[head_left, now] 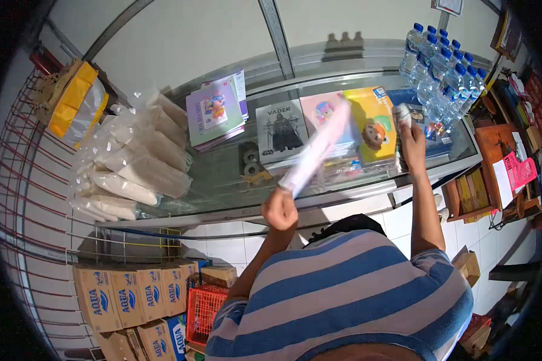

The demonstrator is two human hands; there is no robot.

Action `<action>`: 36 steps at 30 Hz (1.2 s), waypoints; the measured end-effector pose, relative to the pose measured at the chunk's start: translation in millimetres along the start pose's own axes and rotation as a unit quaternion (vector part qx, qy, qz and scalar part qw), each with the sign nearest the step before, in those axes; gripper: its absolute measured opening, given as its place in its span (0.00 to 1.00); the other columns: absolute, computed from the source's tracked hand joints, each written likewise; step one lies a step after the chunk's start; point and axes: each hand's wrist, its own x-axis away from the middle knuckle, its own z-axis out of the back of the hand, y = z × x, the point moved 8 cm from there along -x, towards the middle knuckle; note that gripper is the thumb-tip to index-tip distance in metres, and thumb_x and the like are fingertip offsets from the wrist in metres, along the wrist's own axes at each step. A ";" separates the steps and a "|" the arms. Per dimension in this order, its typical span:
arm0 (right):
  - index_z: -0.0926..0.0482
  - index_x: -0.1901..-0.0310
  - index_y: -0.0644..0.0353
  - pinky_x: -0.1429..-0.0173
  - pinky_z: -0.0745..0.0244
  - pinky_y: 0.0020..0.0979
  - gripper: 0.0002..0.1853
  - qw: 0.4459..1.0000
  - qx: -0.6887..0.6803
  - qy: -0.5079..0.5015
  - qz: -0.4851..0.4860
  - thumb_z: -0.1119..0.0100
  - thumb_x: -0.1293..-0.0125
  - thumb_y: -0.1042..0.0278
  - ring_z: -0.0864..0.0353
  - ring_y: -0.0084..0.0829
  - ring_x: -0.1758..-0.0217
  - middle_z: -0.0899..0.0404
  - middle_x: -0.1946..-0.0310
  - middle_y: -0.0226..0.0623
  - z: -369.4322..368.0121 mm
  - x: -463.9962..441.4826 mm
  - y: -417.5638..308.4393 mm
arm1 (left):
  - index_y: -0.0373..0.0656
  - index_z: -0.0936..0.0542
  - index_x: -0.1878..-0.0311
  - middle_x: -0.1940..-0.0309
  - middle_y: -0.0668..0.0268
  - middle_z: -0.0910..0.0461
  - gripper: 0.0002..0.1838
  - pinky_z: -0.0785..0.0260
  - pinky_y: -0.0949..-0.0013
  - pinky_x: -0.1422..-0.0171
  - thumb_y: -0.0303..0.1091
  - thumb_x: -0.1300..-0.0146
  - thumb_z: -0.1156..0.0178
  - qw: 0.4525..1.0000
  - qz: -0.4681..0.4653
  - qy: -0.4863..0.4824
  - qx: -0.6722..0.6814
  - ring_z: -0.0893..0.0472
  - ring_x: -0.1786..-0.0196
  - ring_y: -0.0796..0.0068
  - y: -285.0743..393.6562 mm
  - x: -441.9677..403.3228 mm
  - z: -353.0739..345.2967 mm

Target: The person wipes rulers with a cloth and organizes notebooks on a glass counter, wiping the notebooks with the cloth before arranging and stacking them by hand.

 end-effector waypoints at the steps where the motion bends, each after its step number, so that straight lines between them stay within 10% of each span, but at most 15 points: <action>1: 0.26 0.45 0.63 0.56 0.31 0.35 0.18 1.000 -0.023 0.016 -0.008 0.49 0.35 0.67 0.29 0.38 0.63 0.24 0.58 0.46 0.0 10.4 -24.8 | 0.38 0.21 0.55 0.61 0.60 0.20 0.09 0.28 0.73 0.60 0.29 0.38 0.39 1.000 -0.005 0.001 -0.003 0.23 0.68 0.71 1.6 -5.1 0.2; 3: 0.27 0.45 0.64 0.56 0.32 0.34 0.18 0.998 -0.052 0.038 -0.019 0.49 0.34 0.68 0.30 0.37 0.63 0.25 0.59 0.46 -24.8 40.3 -57.7 | 0.37 0.23 0.53 0.62 0.61 0.22 0.09 0.32 0.74 0.65 0.28 0.33 0.44 0.962 0.113 0.055 0.242 0.26 0.70 0.75 -8.2 -17.0 -4.1; 5: 0.27 0.43 0.64 0.55 0.32 0.37 0.20 0.983 0.021 0.019 0.181 0.47 0.35 0.67 0.30 0.38 0.61 0.26 0.58 0.46 -59.3 79.1 -109.5 | 0.36 0.25 0.50 0.64 0.63 0.23 0.09 0.35 0.75 0.70 0.28 0.28 0.49 0.849 0.226 0.094 0.468 0.29 0.73 0.79 -17.9 -18.4 -20.3; 10: 0.26 0.42 0.58 0.50 0.34 0.45 0.23 0.856 0.229 -0.145 0.441 0.45 0.38 0.59 0.31 0.44 0.55 0.29 0.43 0.44 -201.5 163.8 -107.5 | 0.34 0.29 0.46 0.62 0.62 0.23 0.11 0.33 0.75 0.67 0.29 0.26 0.53 0.806 0.315 -0.058 0.498 0.26 0.69 0.78 -24.6 0.0 -44.3; 20: 0.28 0.39 0.60 0.52 0.34 0.45 0.27 0.871 0.423 -0.041 0.247 0.49 0.36 0.53 0.31 0.45 0.51 0.27 0.45 0.44 -168.2 59.0 -57.5 | 0.34 0.34 0.40 0.55 0.57 0.24 0.15 0.28 0.72 0.60 0.28 0.26 0.54 0.737 0.361 -0.175 0.544 0.24 0.61 0.74 -12.6 0.9 -51.5; 25: 0.25 0.42 0.56 0.53 0.32 0.44 0.22 0.829 0.521 0.038 0.201 0.48 0.36 0.57 0.29 0.46 0.53 0.25 0.45 0.42 -78.6 12.4 -0.4 | 0.35 0.36 0.38 0.55 0.56 0.24 0.17 0.27 0.70 0.58 0.26 0.27 0.54 0.836 0.268 -0.140 0.458 0.24 0.60 0.71 -49.2 -8.8 -50.1; 28: 0.25 0.44 0.56 0.53 0.31 0.44 0.20 0.848 0.488 0.047 0.201 0.48 0.36 0.59 0.29 0.46 0.53 0.25 0.44 0.42 -58.4 8.7 -10.9 | 0.32 0.35 0.38 0.57 0.55 0.24 0.18 0.29 0.68 0.60 0.24 0.29 0.54 0.796 0.275 -0.026 0.538 0.24 0.62 0.68 -26.7 -61.7 -32.3; 30: 0.24 0.45 0.57 0.52 0.31 0.45 0.18 0.867 0.456 0.053 0.193 0.48 0.35 0.61 0.28 0.47 0.53 0.25 0.44 0.42 -43.7 12.0 -15.6 | 0.31 0.36 0.37 0.58 0.52 0.24 0.20 0.29 0.65 0.60 0.21 0.32 0.54 0.984 0.152 -0.047 0.078 0.24 0.63 0.63 -14.5 -108.1 -13.8; 36: 0.23 0.47 0.57 0.50 0.33 0.47 0.18 0.890 0.412 0.032 0.191 0.47 0.35 0.59 0.29 0.48 0.53 0.24 0.47 0.42 -43.4 11.4 -20.3 | 0.37 0.33 0.38 0.47 0.53 0.25 0.26 0.23 0.63 0.56 0.23 0.42 0.46 0.933 -0.234 0.003 -0.273 0.18 0.58 0.56 -21.5 -183.2 -86.6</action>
